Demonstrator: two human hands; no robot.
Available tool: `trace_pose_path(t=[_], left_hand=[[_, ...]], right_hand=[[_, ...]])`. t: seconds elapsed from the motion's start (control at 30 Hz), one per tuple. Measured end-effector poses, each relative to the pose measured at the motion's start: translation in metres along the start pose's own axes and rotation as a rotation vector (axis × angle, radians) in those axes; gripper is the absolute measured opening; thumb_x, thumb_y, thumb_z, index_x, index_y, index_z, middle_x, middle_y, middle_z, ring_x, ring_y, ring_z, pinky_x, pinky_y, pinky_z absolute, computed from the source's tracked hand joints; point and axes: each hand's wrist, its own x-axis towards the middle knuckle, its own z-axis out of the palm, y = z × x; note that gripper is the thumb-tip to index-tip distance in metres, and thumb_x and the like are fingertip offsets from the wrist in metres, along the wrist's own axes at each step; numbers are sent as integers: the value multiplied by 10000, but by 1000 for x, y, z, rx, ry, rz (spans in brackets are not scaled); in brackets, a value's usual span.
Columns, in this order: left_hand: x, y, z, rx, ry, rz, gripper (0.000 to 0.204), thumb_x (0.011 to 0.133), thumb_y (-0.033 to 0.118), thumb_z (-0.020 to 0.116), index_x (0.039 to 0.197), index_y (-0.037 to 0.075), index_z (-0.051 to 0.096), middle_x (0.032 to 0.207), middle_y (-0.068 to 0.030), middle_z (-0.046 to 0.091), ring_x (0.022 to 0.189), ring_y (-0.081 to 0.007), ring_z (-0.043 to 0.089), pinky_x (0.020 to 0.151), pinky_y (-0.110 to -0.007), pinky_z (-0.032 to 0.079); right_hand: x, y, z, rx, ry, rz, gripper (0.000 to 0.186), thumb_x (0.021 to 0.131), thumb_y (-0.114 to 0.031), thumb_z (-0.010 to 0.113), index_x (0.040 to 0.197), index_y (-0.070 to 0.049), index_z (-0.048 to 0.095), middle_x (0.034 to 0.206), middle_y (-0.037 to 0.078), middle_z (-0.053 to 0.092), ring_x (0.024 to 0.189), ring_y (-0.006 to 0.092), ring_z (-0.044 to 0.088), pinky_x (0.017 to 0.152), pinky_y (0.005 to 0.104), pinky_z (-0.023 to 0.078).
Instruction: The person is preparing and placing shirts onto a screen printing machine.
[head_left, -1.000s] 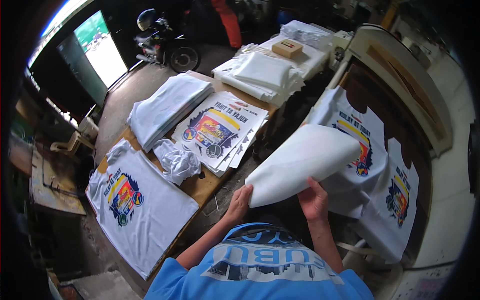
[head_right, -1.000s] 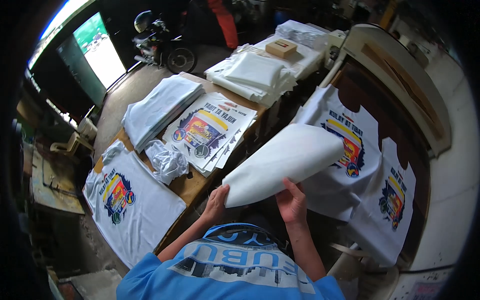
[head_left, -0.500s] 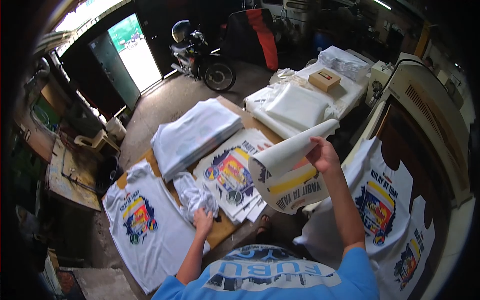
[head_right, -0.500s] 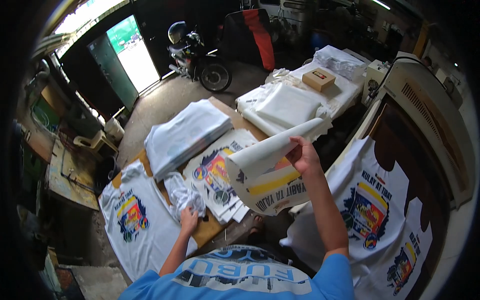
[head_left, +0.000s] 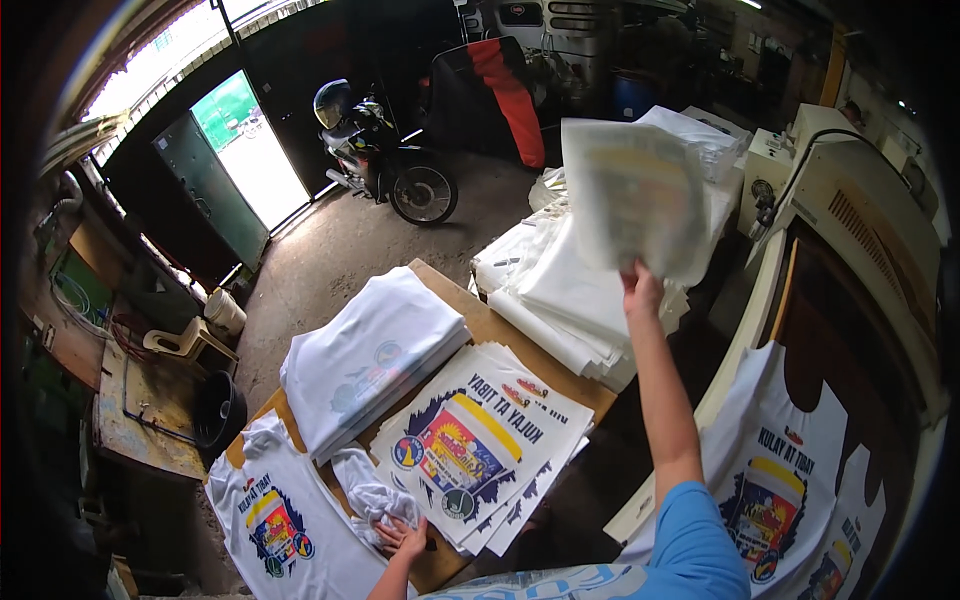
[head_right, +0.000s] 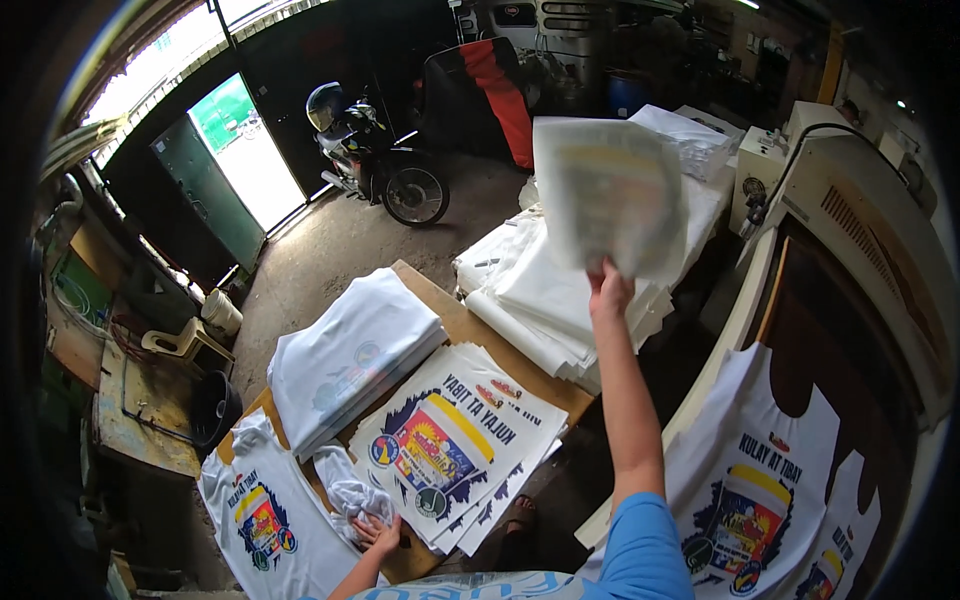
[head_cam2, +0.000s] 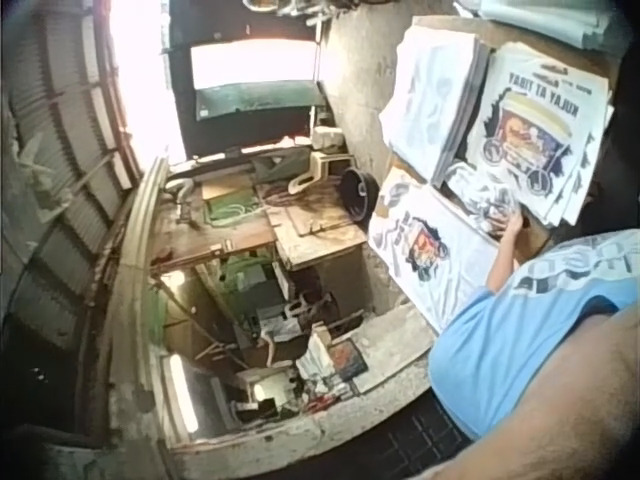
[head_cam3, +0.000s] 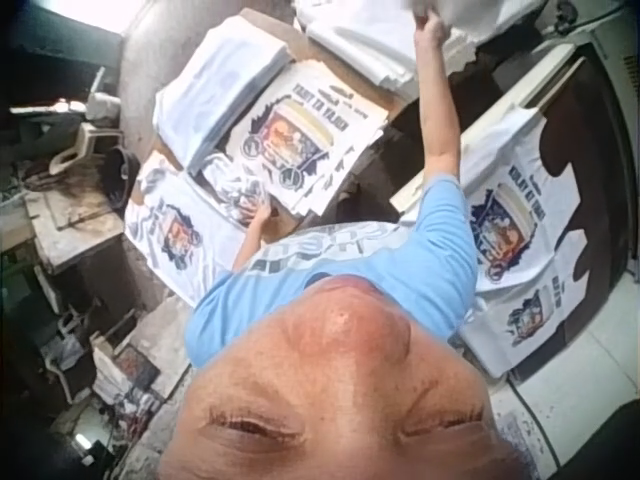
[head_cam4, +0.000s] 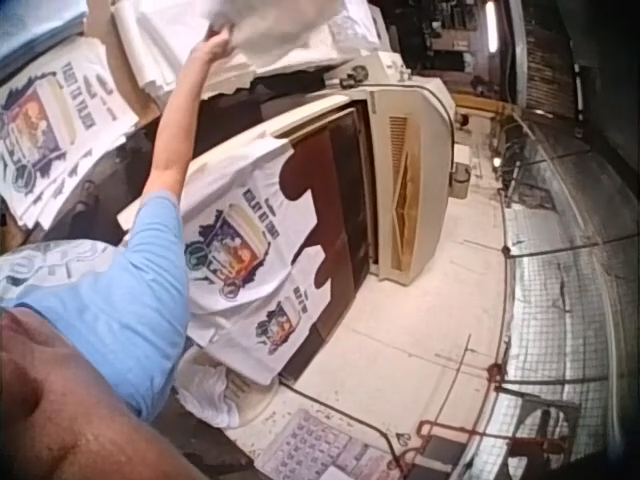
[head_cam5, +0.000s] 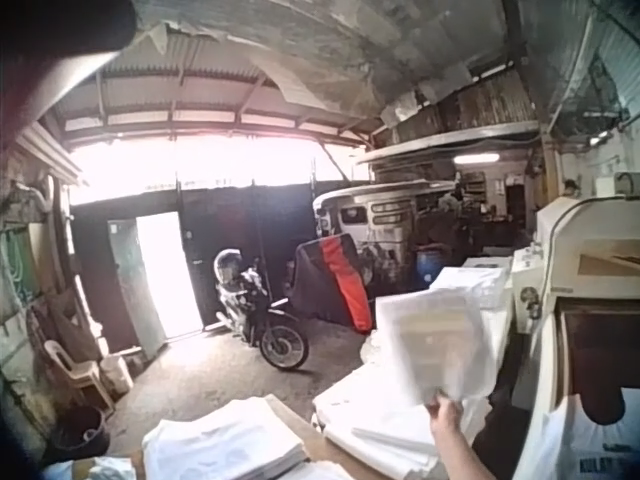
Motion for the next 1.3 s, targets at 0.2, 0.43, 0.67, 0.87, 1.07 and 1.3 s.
trace_pose_path(t=[0.2,0.43,0.67,0.87,1.07,1.3], left_hand=[[-11,0,-6,-28,-25,-40,1080,669,788,315,1348,99,-165,1304,-197,-377,1190,-316,-391,982,-547,-120],[-5,7,-3,28,-22,-70,1044,691,785,246,1348,80,-155,1310,-210,-361,1203,-328,-369,996,-542,-90],[-9,-5,-4,5,-14,-60,1031,698,782,232,1359,65,-100,1323,-212,-340,1211,-326,-359,999,-540,-87],[-2,-17,6,30,28,-4,1006,709,759,285,1361,110,-121,1322,-216,-337,1221,-338,-341,976,-577,-93],[11,-4,10,43,99,52,981,696,768,299,1379,158,-56,1374,-174,-268,1252,-308,-299,968,-607,-56],[-19,-24,10,38,423,406,651,806,526,463,1329,183,284,1417,-159,89,1312,-297,78,944,-623,144]], right_hand=[[2,107,-55,-85,340,54,344,785,43,532,1107,1,418,1016,126,528,799,257,589,570,369,544],[34,176,-88,-60,491,285,323,847,-102,507,1098,31,355,1021,216,507,840,341,580,650,450,544],[0,191,-78,-150,188,785,367,870,-214,440,1037,110,392,976,263,537,815,348,585,758,433,508],[-132,165,-91,-329,-255,921,140,814,-139,479,830,-21,553,824,127,615,667,213,616,574,311,534],[-355,64,-148,-519,-425,1077,182,838,-151,496,960,-28,551,885,100,622,725,195,617,617,291,516],[-530,-94,-283,-796,-347,1093,173,802,-195,539,881,-53,599,778,79,631,583,163,598,476,284,495]])
